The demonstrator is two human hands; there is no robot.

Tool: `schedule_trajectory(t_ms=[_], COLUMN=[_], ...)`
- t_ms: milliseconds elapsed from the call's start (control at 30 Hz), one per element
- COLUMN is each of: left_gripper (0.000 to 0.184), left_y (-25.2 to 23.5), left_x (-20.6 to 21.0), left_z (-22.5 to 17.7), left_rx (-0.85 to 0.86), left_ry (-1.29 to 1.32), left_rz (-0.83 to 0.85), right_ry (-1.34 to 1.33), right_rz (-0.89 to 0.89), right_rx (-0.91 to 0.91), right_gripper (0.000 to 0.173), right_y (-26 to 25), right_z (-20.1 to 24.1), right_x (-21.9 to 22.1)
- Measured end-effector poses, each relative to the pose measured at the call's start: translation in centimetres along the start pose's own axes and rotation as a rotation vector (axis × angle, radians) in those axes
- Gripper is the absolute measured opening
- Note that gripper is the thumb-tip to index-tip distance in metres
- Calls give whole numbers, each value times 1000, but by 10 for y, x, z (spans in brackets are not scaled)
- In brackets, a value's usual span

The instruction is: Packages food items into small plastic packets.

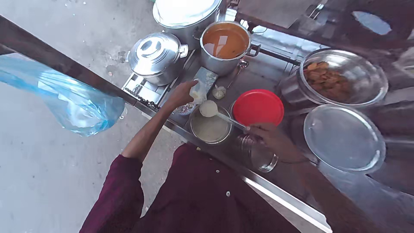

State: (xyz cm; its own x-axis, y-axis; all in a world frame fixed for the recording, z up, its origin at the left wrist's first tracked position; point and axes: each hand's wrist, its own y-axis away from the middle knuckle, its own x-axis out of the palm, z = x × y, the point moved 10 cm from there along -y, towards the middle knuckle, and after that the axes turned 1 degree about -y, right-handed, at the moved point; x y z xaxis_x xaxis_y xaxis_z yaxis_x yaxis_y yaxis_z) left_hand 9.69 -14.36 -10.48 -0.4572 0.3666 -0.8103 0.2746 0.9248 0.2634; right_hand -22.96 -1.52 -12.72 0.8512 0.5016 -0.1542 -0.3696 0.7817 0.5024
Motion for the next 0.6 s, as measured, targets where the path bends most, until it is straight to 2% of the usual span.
schedule_trajectory(t_ms=[67, 133, 200, 300, 367, 467, 600], left_gripper=[87, 87, 85, 84, 84, 83, 79], left_y=[2, 9, 19, 28, 36, 43, 35], left_x=[6, 10, 11, 16, 16, 13, 10], left_z=[-6, -15, -25, -33, -36, -20, -9], left_rx=[31, 24, -9, -43, -74, -101, -63], left_ry=[-10, 21, 143, 322, 403, 353, 217], left_rz=[24, 63, 106, 141, 127, 27, -46], right_ry=[27, 183, 541, 1085, 1211, 951, 378], right_rz=[-50, -118, -236, -494, -597, -592, -308], right_rx=[-53, -93, -161, -362, -427, -429, -163], right_gripper=[28, 30, 32, 31, 27, 35, 37], right_y=[13, 18, 19, 20, 23, 34, 33], right_z=[30, 53, 75, 86, 84, 81, 39], right_x=[-3, -2, 8, 41, 48, 15, -29])
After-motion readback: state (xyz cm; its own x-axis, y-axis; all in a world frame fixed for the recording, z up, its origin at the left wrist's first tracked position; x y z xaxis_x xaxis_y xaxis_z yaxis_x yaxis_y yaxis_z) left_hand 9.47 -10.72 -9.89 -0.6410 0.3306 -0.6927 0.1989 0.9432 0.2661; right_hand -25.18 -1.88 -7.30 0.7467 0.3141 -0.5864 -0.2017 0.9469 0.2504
